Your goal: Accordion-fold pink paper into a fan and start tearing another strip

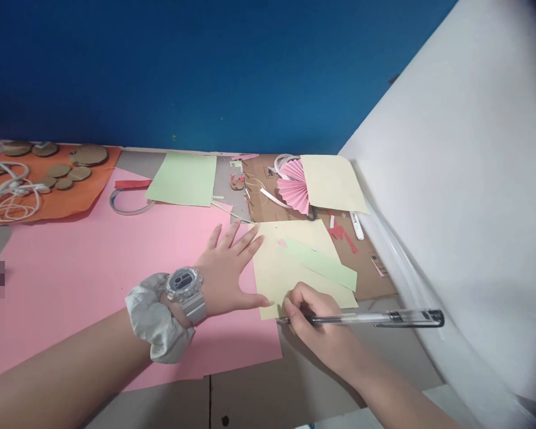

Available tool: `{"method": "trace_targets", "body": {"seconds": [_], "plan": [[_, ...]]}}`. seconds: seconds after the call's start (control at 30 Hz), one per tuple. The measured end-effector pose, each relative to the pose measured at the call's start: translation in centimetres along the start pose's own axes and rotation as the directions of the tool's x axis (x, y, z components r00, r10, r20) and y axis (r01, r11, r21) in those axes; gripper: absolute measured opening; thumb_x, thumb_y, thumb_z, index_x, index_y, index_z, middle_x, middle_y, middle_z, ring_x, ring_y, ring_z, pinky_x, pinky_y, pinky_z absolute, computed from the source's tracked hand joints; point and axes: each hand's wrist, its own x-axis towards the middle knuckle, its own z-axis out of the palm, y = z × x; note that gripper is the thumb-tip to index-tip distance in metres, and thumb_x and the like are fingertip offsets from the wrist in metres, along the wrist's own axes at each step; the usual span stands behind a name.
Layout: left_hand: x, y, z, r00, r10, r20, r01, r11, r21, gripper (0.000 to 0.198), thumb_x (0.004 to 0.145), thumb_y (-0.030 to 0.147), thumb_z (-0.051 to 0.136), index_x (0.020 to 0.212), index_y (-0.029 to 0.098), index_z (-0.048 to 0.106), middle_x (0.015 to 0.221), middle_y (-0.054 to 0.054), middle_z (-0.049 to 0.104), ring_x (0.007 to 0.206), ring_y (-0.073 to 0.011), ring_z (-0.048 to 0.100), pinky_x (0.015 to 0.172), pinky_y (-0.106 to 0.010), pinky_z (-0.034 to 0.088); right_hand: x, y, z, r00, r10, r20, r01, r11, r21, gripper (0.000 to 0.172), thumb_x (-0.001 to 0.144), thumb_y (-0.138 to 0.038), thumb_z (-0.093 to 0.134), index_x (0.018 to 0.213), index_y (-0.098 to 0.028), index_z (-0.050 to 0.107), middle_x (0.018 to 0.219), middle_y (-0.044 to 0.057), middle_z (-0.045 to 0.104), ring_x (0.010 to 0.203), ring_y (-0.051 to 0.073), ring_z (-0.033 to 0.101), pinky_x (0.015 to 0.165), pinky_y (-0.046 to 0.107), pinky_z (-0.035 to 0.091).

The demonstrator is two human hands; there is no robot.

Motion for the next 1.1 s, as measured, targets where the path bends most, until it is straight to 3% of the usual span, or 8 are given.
{"method": "trace_targets", "body": {"seconds": [0.3, 0.47, 0.53, 0.63, 0.73, 0.8, 0.97, 1.1], "plan": [[0.0, 0.0, 0.1, 1.0, 0.007, -0.008, -0.007, 1.0, 0.004, 0.104, 0.066, 0.084, 0.034, 0.146, 0.018, 0.02, 0.154, -0.004, 0.015, 0.14, -0.0362, 0.001, 0.11, -0.058, -0.003, -0.6, 0.4, -0.7, 0.992, -0.115, -0.056, 0.115, 0.993, -0.002, 0.02, 0.092, -0.031, 0.042, 0.074, -0.022, 0.041, 0.06, -0.006, 0.042, 0.052, 0.01, 0.038, 0.05, 0.023, 0.033], [0.0, -0.1, 0.1, 1.0, 0.018, -0.013, -0.018, 1.0, -0.004, 0.104, 0.067, 0.083, 0.033, 0.145, 0.016, 0.021, 0.154, -0.006, 0.016, 0.14, -0.0368, 0.002, 0.11, -0.059, -0.003, -1.2, 1.3, -3.1, 0.907, -0.338, -0.25, 0.258, 0.917, -0.304, 0.007, 0.09, -0.02, 0.048, 0.089, -0.025, 0.054, 0.081, 0.0, 0.062, 0.075, 0.014, 0.058, 0.067, 0.027, 0.045], [0.0, -0.1, 0.1, 1.0, 0.02, -0.014, -0.02, 1.0, -0.006, 0.104, 0.066, 0.084, 0.032, 0.145, 0.016, 0.022, 0.154, -0.006, 0.016, 0.14, -0.0371, 0.003, 0.109, -0.059, -0.003, -1.1, 1.9, -3.6, 0.893, -0.408, -0.187, 0.309, 0.861, -0.404, 0.015, 0.091, -0.016, 0.044, 0.098, -0.025, 0.053, 0.097, 0.003, 0.065, 0.094, 0.018, 0.06, 0.08, 0.032, 0.047], [0.0, -0.1, 0.1, 1.0, 0.026, -0.015, -0.026, 1.0, -0.005, 0.104, 0.066, 0.084, 0.032, 0.145, 0.016, 0.021, 0.154, -0.007, 0.016, 0.14, -0.0368, 0.003, 0.109, -0.059, -0.003, -0.3, 2.4, -3.4, 0.906, -0.423, -0.002, 0.36, 0.772, -0.524, 0.01, 0.091, -0.017, 0.043, 0.094, -0.024, 0.049, 0.13, 0.005, 0.055, 0.127, 0.021, 0.043, 0.099, 0.041, 0.042], [0.0, -0.1, 0.1, 0.999, 0.036, -0.021, -0.036, 0.999, 0.001, 0.103, 0.067, 0.083, 0.033, 0.145, 0.016, 0.022, 0.154, -0.007, 0.016, 0.14, -0.0359, 0.004, 0.11, -0.057, -0.003, 1.0, 2.8, -3.4, 0.905, -0.409, 0.116, 0.396, 0.709, -0.584, 0.01, 0.091, -0.028, 0.047, 0.099, -0.022, 0.047, 0.144, 0.008, 0.04, 0.135, 0.022, 0.032, 0.108, 0.044, 0.034], [-0.1, -0.1, 0.1, 0.999, 0.041, -0.027, -0.041, 0.999, 0.0, 0.102, 0.068, 0.082, 0.033, 0.145, 0.016, 0.023, 0.154, -0.008, 0.016, 0.14, -0.0356, 0.004, 0.11, -0.056, -0.002, 2.0, 3.2, -4.2, 0.908, -0.407, 0.104, 0.376, 0.68, -0.63, 0.016, 0.09, -0.033, 0.048, 0.101, -0.022, 0.047, 0.143, 0.01, 0.041, 0.134, 0.022, 0.034, 0.109, 0.045, 0.032], [-0.1, -0.3, 0.1, 0.995, 0.096, -0.025, -0.097, 0.995, -0.028, 0.101, 0.07, 0.081, 0.032, 0.145, 0.015, 0.021, 0.153, -0.01, 0.018, 0.14, -0.0361, 0.006, 0.11, -0.058, -0.001, 3.4, 2.9, -6.0, 0.925, -0.37, -0.09, 0.181, 0.635, -0.751, 0.014, 0.09, -0.031, 0.047, 0.099, -0.02, 0.049, 0.138, 0.014, 0.046, 0.13, 0.026, 0.04, 0.108, 0.05, 0.033], [-0.2, -0.4, -0.1, 0.984, 0.177, 0.012, -0.176, 0.983, -0.059, 0.094, 0.073, 0.079, 0.031, 0.145, 0.018, 0.021, 0.154, -0.007, 0.017, 0.14, -0.0343, 0.011, 0.111, -0.056, 0.006, 3.9, 1.1, -4.7, 0.915, -0.399, 0.058, 0.32, 0.631, -0.707, 0.018, 0.091, -0.034, 0.045, 0.103, -0.022, 0.05, 0.144, 0.007, 0.041, 0.135, 0.022, 0.033, 0.111, 0.044, 0.031]]}}
